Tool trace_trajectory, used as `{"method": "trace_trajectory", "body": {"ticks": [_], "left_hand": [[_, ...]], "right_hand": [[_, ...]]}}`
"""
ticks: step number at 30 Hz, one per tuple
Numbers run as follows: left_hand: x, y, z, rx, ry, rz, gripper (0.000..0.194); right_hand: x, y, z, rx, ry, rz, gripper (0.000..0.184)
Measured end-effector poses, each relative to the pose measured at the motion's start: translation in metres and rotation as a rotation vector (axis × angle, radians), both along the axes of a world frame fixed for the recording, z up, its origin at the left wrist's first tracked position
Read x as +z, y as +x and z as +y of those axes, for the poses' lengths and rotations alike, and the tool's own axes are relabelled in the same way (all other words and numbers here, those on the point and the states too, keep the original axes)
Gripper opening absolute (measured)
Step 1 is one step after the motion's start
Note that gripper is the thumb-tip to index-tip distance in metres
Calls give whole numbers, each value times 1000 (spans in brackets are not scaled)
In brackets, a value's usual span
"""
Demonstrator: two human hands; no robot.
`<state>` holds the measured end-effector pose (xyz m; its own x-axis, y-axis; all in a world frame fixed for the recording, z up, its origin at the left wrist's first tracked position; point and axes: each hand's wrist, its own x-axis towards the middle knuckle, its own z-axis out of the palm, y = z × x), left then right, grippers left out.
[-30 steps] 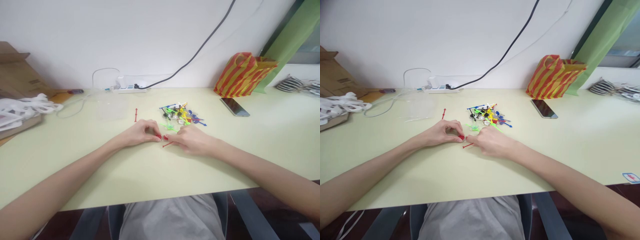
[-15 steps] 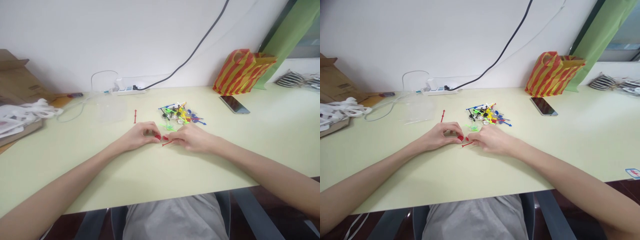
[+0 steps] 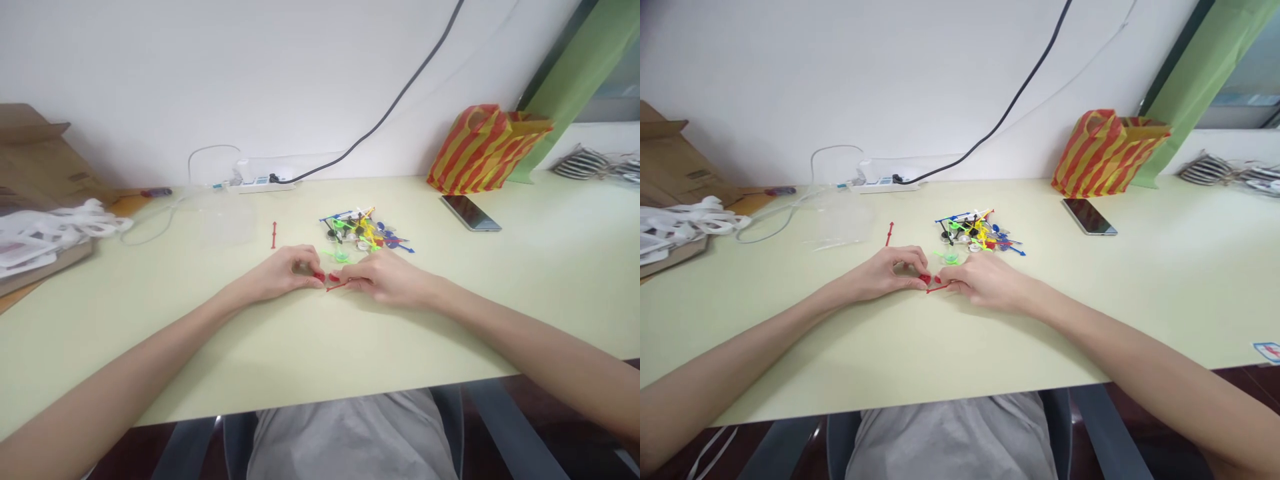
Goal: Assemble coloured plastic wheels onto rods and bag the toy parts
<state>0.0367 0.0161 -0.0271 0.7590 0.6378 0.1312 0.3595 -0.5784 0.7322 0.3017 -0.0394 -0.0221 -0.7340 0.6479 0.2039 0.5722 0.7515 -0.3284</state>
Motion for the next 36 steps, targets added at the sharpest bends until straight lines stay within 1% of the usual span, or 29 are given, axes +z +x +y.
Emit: {"method": "trace_trajectory", "body": {"ticks": [5, 9, 12, 19, 28, 36], "left_hand": [[-2, -2, 1, 3, -9, -10, 26], [-2, -5, -1, 2, -16, -1, 20], [-2, -7, -1, -11, -14, -3, 20], [-2, -7, -2, -23, 3, -21, 20], [-2, -5, -4, -9, 19, -26, 22], [-3, -3, -6, 11, 35, -27, 20]], "right_hand": [[-6, 3, 2, -2, 35, 52, 24], [-5, 3, 2, 12, 34, 76, 26], [-4, 3, 1, 18, 23, 107, 26], [-5, 4, 4, -92, 144, 209, 18], [-10, 3, 7, -74, 231, 240, 17], [-10, 3, 6, -91, 232, 245, 16]]}}
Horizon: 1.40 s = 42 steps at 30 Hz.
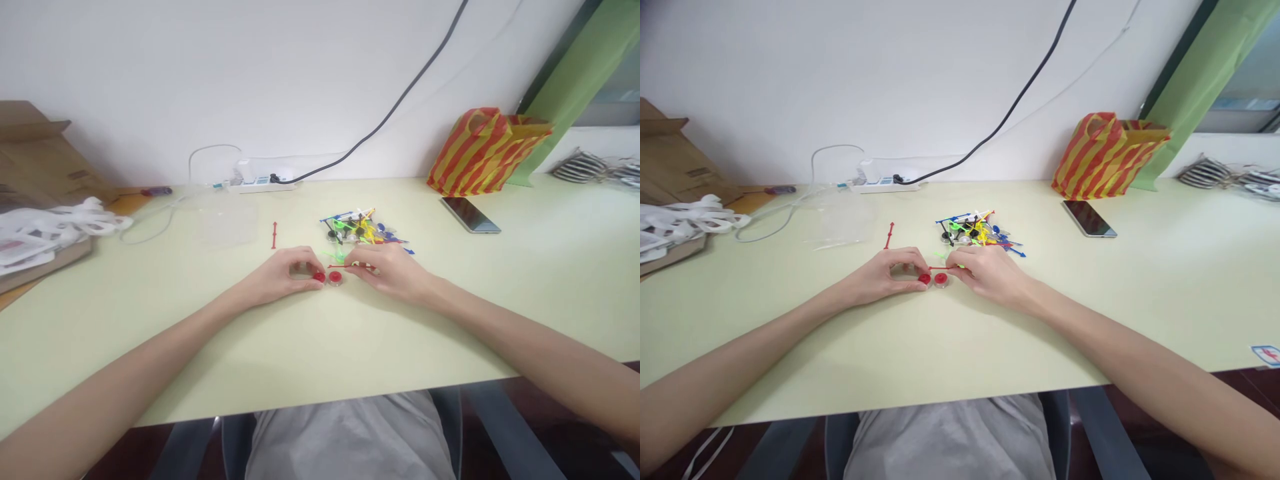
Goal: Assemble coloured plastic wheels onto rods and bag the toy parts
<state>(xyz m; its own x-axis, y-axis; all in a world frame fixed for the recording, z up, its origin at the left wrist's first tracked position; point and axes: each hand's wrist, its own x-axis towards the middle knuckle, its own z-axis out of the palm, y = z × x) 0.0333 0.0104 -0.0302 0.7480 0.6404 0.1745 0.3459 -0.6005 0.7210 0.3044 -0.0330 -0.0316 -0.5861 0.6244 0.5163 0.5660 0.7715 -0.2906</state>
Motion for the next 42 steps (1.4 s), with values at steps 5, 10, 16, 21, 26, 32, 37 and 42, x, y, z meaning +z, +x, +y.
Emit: {"method": "trace_trajectory", "body": {"ticks": [5, 10, 16, 21, 26, 32, 37, 42], "left_hand": [[0, 0, 0, -11, -12, -17, 18], [1, 0, -1, 32, -28, -4, 22], [10, 6, -11, 178, 34, -119, 27], [16, 23, -31, 157, -95, -298, 21], [14, 25, -33, 266, -112, -374, 21], [14, 11, -19, 375, -191, -423, 25], [14, 12, -20, 335, -221, -365, 29], [14, 14, -23, 327, -163, -351, 29]], "right_hand": [[-2, 1, 1, 0, 11, 13, 15], [-4, 1, 2, -26, -27, 75, 14], [4, -11, -5, -72, -348, 435, 16], [7, -28, -14, -8, -646, 608, 27], [6, -30, -17, 11, -708, 632, 23], [7, -20, -7, -83, -691, 797, 32], [6, -14, 1, -129, -640, 905, 35], [5, -13, 2, -117, -612, 918, 33]]}}
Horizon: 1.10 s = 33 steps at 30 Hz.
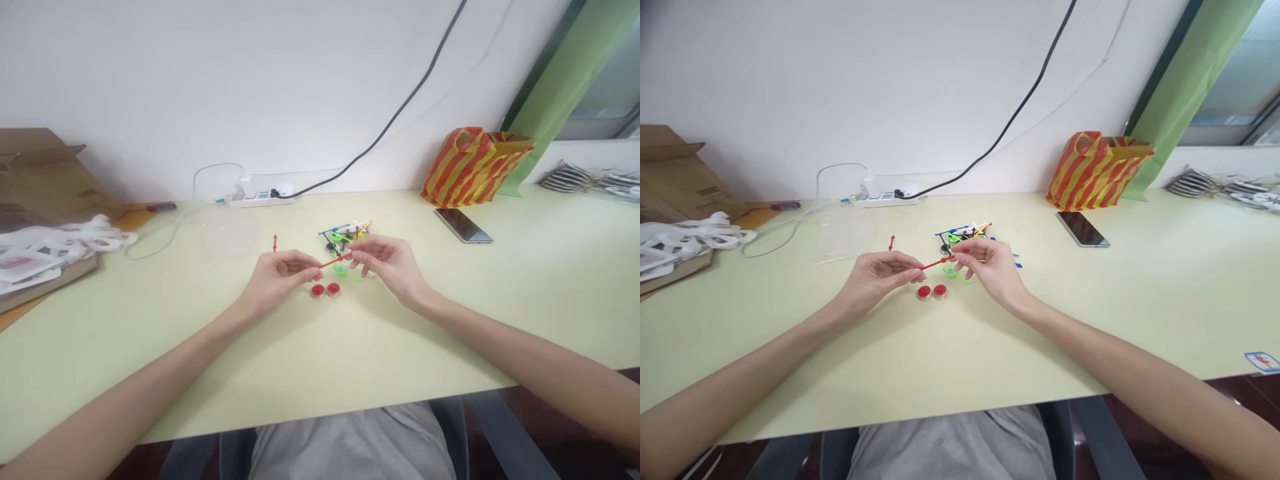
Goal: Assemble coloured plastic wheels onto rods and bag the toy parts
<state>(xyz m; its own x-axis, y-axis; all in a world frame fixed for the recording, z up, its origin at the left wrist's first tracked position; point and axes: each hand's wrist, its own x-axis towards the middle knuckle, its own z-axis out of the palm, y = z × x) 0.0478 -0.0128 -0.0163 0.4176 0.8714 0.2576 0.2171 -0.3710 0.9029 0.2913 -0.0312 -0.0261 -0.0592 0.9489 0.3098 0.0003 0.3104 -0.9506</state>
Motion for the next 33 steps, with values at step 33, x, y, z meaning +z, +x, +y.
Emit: {"method": "trace_trajectory", "body": {"ticks": [33], "left_hand": [[-15, -62, 65, 105, 615, 807, 48]], "right_hand": [[-4, 5, -1, 7, 130, -159, 20]]}}
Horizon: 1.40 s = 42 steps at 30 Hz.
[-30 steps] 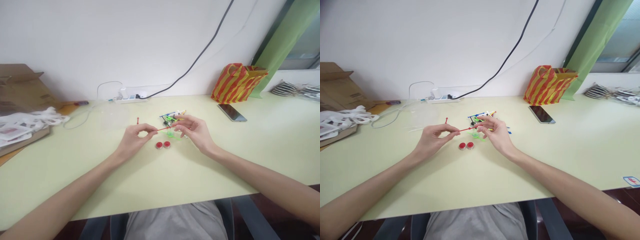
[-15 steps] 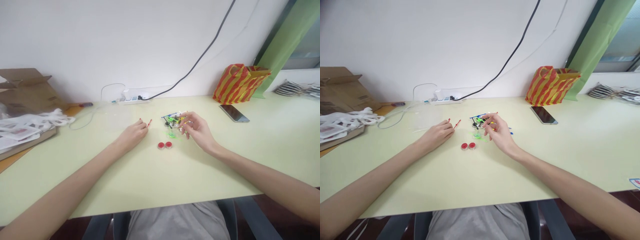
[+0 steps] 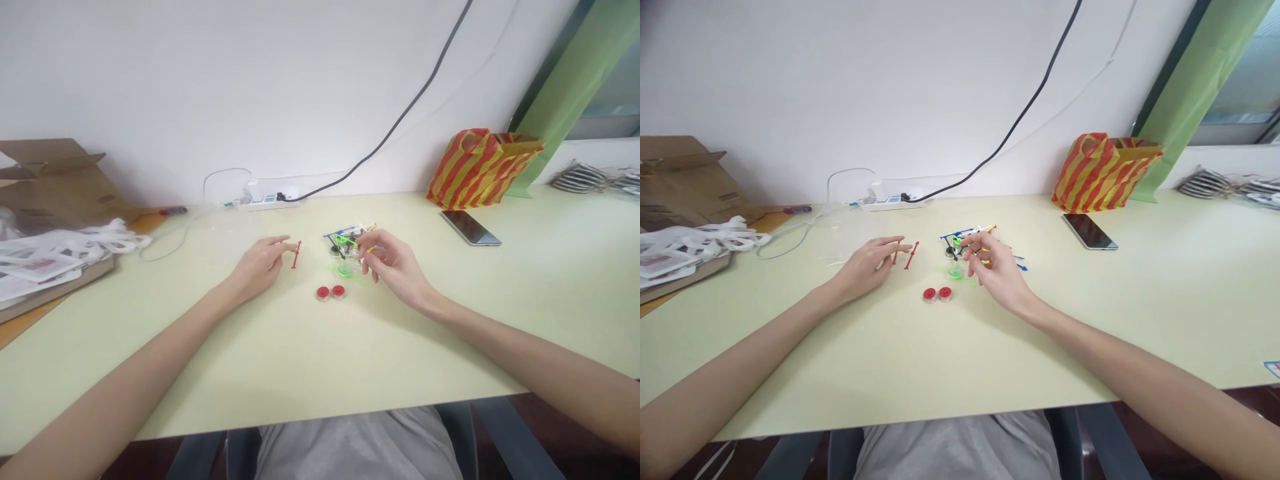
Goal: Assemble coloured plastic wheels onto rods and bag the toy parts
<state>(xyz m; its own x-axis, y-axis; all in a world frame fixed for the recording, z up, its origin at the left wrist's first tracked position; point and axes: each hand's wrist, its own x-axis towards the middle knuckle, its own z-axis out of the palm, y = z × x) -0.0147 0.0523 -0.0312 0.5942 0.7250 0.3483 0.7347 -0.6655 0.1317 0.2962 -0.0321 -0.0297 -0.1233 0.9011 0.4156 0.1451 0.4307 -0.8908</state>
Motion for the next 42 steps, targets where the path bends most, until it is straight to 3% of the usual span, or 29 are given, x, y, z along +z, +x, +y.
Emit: {"method": "trace_trajectory", "body": {"ticks": [5, 14, 42], "left_hand": [[-2, -1, 2, -9, -24, 81, 49], [3, -7, 5, 21, -102, -7, 64], [6, -10, 7, 92, -80, 120, 61]], "right_hand": [[0, 1, 0, 1, 20, -10, 16], [-2, 1, 1, -2, 36, -25, 15], [0, -1, -1, -5, 5, -35, 13]]}}
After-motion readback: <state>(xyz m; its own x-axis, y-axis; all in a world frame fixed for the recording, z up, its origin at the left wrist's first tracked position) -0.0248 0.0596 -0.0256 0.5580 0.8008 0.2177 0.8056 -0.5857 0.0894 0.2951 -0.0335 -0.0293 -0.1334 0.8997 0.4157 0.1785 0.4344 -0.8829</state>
